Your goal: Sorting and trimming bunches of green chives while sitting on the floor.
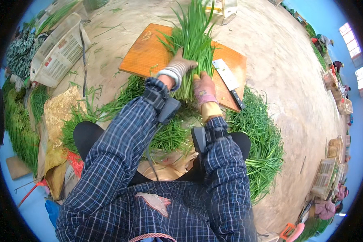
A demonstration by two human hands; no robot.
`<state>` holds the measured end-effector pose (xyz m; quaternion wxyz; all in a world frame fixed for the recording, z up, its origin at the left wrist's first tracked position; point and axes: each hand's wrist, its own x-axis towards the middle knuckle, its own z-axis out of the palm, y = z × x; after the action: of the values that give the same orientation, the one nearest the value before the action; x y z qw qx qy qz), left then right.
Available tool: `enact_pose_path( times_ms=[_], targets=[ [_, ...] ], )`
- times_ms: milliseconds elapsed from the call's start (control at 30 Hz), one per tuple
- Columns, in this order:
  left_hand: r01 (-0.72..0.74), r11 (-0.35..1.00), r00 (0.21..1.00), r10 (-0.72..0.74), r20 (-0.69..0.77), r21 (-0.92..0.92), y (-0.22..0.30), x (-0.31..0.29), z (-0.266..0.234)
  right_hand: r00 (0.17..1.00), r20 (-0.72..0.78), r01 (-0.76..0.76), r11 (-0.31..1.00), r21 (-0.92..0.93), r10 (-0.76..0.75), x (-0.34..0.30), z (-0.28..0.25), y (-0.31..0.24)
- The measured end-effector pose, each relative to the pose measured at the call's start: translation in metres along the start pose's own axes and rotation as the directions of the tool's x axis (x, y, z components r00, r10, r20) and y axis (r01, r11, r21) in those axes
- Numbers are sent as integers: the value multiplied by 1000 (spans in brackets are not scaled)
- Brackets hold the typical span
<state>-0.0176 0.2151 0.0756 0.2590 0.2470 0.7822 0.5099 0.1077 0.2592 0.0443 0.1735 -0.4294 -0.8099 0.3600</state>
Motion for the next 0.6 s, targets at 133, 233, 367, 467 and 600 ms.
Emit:
enact_pose_path(
  times_ms=[133, 233, 367, 467, 600],
  targets=[
    [161, 973, 987, -163, 1, 164, -73, 43, 27, 987, 125, -77, 984, -162, 98, 29, 22, 39],
    [131, 980, 990, -138, 40, 149, -56, 41, 31, 984, 124, -140, 986, 89, 129, 44, 19, 85],
    [150, 955, 987, -160, 19, 256, -37, 29, 11, 995, 41, -98, 984, 151, 93, 34, 12, 65],
    [97, 944, 993, -115, 39, 315, -35, 26, 1, 997, 4, -71, 968, 239, 72, 32, 6, 64],
    [76, 958, 993, -98, 67, 276, -20, 14, -11, 997, -72, 0, 989, 145, 11, 38, -7, 73]
  ],
)
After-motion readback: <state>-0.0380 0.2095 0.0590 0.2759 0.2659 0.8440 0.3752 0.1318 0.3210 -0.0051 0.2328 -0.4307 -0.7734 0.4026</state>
